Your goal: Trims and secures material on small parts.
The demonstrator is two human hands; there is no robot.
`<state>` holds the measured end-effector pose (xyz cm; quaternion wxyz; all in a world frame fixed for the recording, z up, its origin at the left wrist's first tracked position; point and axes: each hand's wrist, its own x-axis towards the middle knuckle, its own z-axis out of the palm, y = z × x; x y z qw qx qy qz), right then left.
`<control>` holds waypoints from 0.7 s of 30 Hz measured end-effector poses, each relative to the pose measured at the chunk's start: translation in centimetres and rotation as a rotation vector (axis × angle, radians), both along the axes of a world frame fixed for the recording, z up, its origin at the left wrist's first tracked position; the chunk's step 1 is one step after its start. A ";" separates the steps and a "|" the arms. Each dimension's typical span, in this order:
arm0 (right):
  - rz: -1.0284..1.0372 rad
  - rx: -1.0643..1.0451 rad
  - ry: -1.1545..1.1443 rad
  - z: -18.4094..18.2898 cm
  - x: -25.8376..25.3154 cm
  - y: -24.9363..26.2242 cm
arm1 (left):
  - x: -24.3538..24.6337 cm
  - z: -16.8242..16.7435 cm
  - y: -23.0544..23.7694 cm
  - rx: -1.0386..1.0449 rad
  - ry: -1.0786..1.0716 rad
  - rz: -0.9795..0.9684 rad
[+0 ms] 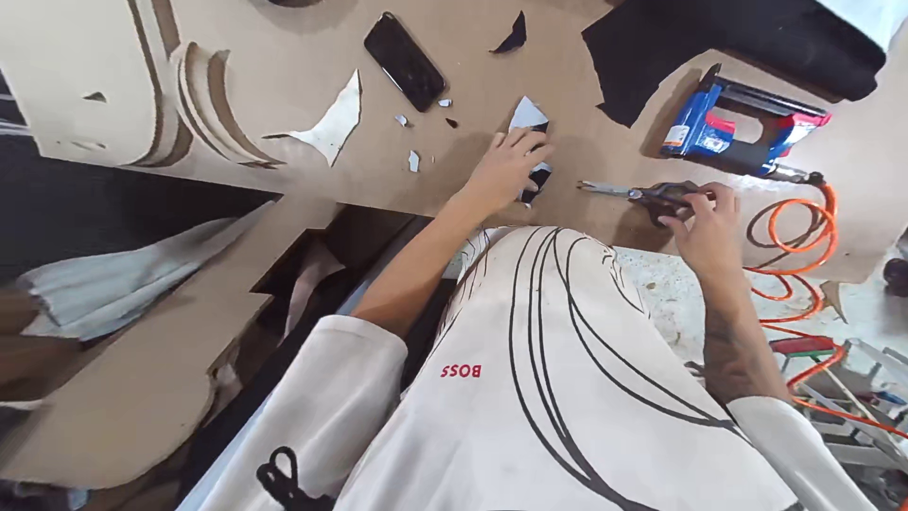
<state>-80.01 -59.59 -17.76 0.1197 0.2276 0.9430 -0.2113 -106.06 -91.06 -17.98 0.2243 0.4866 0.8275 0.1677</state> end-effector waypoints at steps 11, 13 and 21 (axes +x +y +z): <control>-0.027 -0.597 -0.271 0.4 1.6 -6.0 | -1.8 -0.4 4.2 -0.245 -0.178 -0.256; 0.085 -0.514 -0.284 0.2 0.1 -6.9 | -1.8 -0.3 4.3 -0.236 -0.164 -0.295; 0.273 -0.328 -0.200 -0.8 -5.7 -7.7 | -1.1 0.4 4.6 -0.225 -0.051 -0.343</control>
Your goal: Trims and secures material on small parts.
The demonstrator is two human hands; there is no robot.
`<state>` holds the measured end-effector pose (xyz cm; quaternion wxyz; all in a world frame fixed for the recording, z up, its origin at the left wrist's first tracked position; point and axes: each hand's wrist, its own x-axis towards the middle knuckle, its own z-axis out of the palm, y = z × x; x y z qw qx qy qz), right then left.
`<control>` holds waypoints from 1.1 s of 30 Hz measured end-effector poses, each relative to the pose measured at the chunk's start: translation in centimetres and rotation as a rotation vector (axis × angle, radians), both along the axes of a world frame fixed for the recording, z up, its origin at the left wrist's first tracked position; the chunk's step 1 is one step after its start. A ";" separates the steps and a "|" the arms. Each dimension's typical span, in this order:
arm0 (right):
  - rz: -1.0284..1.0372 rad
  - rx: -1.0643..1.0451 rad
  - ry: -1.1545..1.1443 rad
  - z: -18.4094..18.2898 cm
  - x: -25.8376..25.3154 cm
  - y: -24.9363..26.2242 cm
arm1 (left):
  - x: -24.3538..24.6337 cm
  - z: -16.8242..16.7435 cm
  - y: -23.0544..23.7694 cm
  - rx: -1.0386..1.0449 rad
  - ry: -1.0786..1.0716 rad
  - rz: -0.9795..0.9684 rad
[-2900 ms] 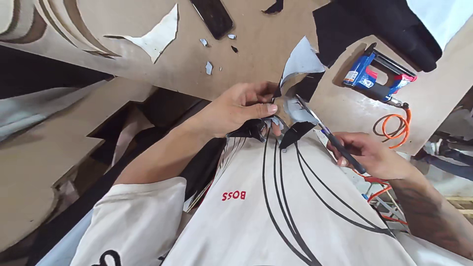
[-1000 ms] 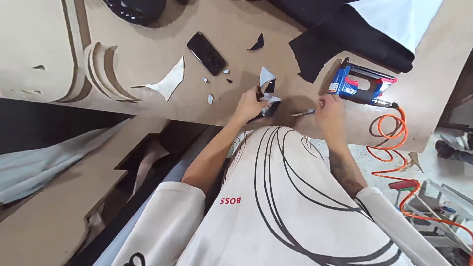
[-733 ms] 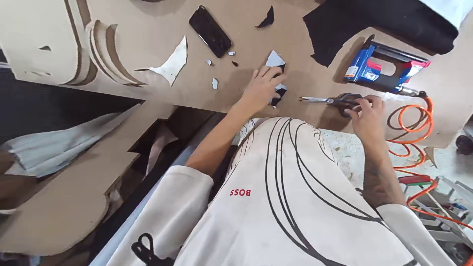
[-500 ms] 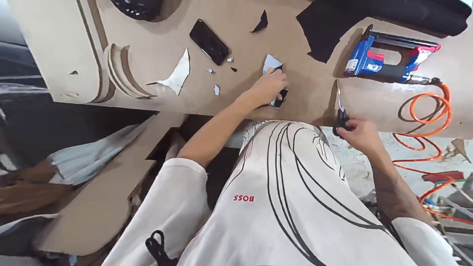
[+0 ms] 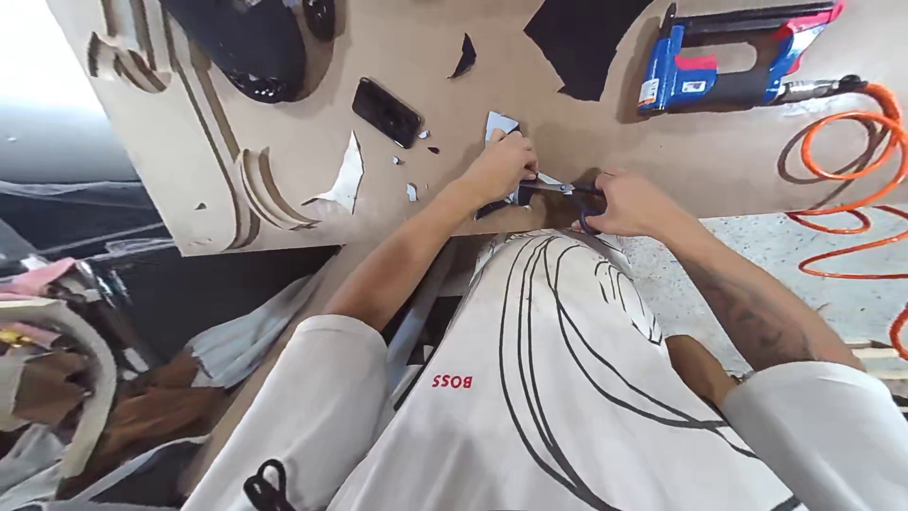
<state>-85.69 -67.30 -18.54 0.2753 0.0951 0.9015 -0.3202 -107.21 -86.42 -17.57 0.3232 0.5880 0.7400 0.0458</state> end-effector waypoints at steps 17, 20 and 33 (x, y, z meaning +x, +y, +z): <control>0.046 0.044 0.046 0.0 -1.4 -0.7 | 0.6 -0.3 -1.0 0.180 -0.036 0.040; 0.064 -0.034 0.099 -0.5 -2.1 -0.7 | 0.7 -0.3 -0.8 0.171 -0.045 0.027; -0.108 0.179 0.197 0.7 6.0 2.2 | 8.3 -2.4 -9.4 0.212 0.213 0.384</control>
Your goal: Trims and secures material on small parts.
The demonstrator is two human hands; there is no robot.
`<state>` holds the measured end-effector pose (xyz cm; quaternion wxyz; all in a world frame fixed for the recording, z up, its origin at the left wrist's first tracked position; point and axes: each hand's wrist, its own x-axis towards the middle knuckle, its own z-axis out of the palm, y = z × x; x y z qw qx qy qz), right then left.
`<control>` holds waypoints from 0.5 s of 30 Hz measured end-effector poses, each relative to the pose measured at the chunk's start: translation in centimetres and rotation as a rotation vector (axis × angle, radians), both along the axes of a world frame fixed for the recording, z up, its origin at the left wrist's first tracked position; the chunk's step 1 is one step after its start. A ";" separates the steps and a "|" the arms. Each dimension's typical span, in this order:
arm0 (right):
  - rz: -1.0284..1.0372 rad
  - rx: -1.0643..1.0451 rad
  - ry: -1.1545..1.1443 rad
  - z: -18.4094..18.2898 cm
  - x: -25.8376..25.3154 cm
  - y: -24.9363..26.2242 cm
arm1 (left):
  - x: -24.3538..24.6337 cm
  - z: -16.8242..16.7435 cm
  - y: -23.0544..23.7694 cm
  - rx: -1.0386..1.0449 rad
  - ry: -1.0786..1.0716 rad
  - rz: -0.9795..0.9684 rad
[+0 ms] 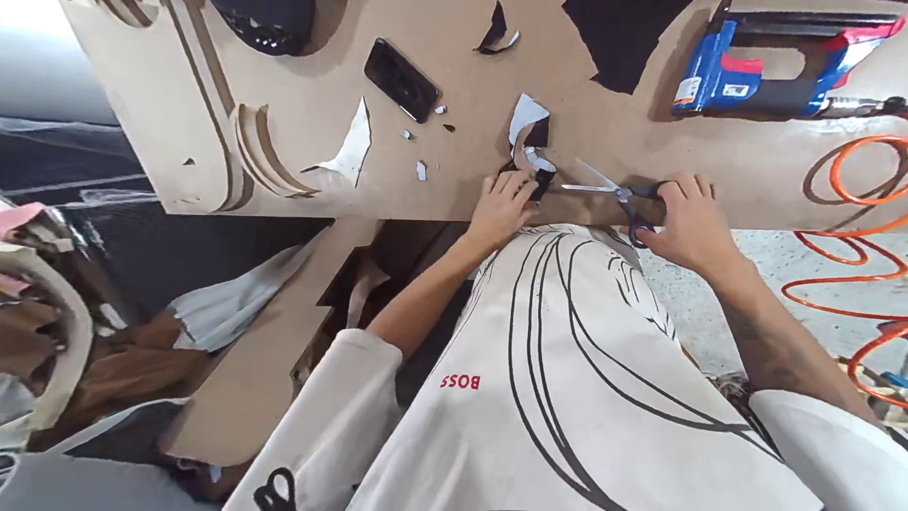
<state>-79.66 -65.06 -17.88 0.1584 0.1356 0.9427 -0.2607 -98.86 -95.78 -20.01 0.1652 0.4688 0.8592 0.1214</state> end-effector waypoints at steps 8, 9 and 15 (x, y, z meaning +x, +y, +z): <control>-0.032 -0.208 -0.178 0.8 1.5 -1.7 | 2.2 -3.4 0.6 0.190 0.254 0.156; -0.023 -0.348 -0.247 0.9 1.4 -1.7 | 2.3 -2.7 0.5 0.185 0.258 0.164; -0.089 -1.103 -0.570 -1.5 -0.9 -2.0 | 3.8 -1.1 0.2 0.244 0.206 0.160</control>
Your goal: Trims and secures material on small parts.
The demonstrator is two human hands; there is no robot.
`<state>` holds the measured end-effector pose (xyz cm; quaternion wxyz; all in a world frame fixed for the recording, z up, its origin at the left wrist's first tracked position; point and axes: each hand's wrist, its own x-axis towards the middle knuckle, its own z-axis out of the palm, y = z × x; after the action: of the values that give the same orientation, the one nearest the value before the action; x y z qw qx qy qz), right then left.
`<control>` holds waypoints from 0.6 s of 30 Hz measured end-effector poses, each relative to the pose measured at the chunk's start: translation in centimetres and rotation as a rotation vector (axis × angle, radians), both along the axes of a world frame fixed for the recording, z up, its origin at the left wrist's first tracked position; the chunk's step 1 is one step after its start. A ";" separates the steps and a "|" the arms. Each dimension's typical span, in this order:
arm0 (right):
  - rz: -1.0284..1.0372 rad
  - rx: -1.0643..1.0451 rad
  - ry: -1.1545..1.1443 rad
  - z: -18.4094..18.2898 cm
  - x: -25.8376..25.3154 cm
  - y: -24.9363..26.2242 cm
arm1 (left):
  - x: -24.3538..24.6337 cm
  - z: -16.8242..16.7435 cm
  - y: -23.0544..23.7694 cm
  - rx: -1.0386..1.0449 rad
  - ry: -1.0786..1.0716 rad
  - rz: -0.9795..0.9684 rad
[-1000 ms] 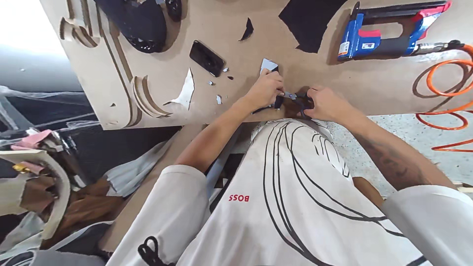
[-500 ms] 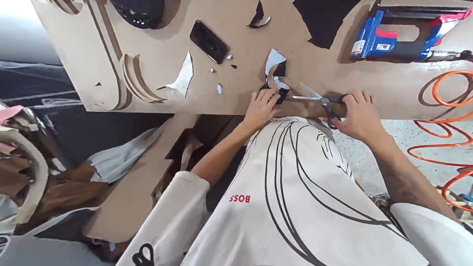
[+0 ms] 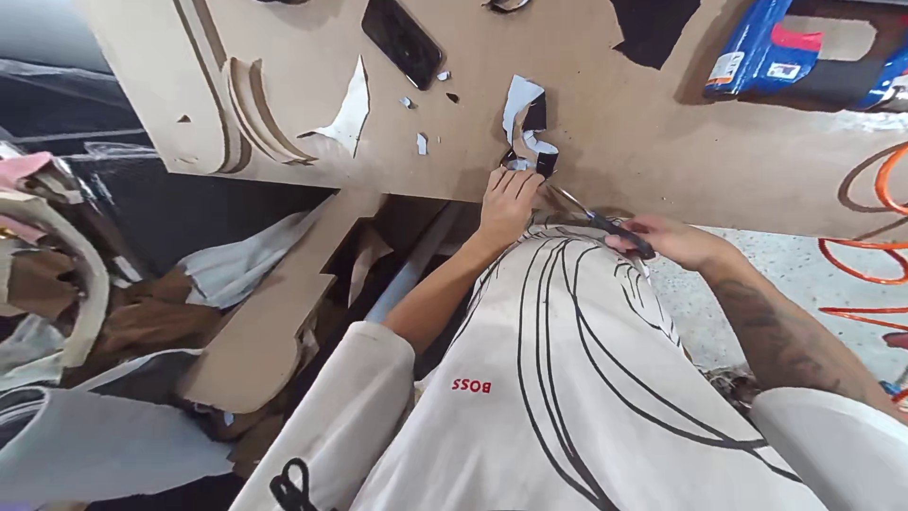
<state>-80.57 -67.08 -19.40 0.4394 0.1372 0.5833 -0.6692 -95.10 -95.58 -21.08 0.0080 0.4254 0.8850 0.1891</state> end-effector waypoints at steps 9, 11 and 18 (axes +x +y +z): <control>0.122 -0.107 -0.156 -1.4 -5.1 -1.7 | 3.9 -1.5 -1.6 0.187 -0.071 0.212; 0.115 -0.133 -0.195 -1.5 -5.6 -1.8 | 4.8 -1.1 -1.7 0.215 -0.202 0.357; 0.067 -0.149 -0.234 -1.2 -5.0 -3.2 | 5.6 1.4 0.3 0.615 -1.278 1.093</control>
<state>-85.61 -70.23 -20.62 0.5356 0.1620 0.4810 -0.6749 -89.48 -95.26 -19.72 0.2940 -0.2589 0.7009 0.5961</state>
